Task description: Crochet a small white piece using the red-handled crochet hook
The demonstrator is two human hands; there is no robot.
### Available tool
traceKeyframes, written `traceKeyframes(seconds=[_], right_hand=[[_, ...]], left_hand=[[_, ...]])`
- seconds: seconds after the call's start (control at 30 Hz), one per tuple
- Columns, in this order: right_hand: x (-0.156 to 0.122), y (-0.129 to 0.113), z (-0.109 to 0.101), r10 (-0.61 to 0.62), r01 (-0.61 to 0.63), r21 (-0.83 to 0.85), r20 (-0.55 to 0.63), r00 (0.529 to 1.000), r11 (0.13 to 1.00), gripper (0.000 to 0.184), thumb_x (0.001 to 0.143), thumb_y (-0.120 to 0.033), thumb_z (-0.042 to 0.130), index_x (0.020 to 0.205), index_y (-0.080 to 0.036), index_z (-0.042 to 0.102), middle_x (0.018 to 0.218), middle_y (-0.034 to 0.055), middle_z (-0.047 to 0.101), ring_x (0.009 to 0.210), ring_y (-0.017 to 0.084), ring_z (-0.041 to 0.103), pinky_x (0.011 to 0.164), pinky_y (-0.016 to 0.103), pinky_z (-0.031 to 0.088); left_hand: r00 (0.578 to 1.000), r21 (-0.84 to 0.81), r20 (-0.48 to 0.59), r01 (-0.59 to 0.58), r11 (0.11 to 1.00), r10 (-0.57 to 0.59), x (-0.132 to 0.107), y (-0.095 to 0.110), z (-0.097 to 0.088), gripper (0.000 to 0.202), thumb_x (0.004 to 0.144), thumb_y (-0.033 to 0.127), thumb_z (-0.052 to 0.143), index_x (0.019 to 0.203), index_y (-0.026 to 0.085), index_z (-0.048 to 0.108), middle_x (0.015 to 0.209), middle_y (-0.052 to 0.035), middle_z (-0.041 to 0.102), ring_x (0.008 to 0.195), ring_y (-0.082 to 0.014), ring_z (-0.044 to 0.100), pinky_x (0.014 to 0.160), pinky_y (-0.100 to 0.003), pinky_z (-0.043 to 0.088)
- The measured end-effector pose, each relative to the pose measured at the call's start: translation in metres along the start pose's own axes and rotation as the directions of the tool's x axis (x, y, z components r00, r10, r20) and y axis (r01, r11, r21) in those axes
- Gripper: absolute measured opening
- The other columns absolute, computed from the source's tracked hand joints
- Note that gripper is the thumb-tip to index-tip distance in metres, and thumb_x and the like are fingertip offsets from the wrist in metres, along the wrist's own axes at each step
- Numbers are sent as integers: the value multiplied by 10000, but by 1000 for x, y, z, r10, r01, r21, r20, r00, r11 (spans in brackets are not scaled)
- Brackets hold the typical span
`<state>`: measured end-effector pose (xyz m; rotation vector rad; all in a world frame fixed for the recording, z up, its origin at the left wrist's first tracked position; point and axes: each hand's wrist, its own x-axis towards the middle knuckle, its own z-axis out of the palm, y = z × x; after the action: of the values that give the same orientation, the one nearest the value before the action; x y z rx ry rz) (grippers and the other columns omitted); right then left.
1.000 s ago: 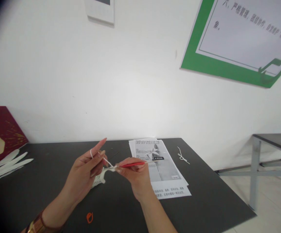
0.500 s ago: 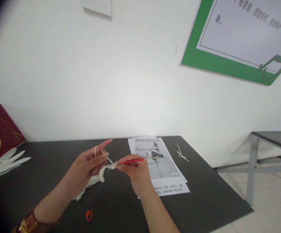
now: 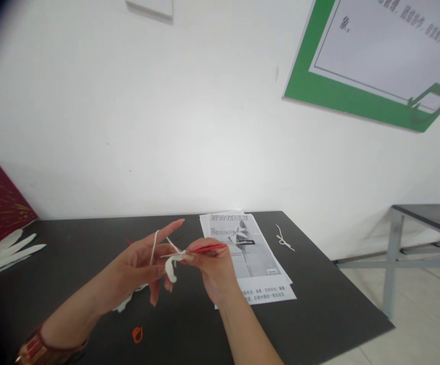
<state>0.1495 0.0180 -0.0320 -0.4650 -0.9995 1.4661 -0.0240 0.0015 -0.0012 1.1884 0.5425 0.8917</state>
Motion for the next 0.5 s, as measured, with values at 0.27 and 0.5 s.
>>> traceKeyframes(seconds=[0.27,0.5], right_hand=[[-2,7,-1,168,-175,133,63,984,976,161,578,-144,857,668,-200,736,661,-21,689,574,104,611,524,206,480],[-3,3,0,218,-251,137,217,951,958,193,510,-137,879,582,-207,715,596,-20,668,582,110,579,550,213,459]], left_hand=[[993,105,-114,37,994,-25,4,-2,9,763,779,240,705,1450,186,346,639,9,658,463,-106,557,448,-235,513],[996,45,72,44,998,-48,-6,-1,-2,662,806,304,681,1416,250,427,641,-4,650,511,-137,596,507,-264,513]])
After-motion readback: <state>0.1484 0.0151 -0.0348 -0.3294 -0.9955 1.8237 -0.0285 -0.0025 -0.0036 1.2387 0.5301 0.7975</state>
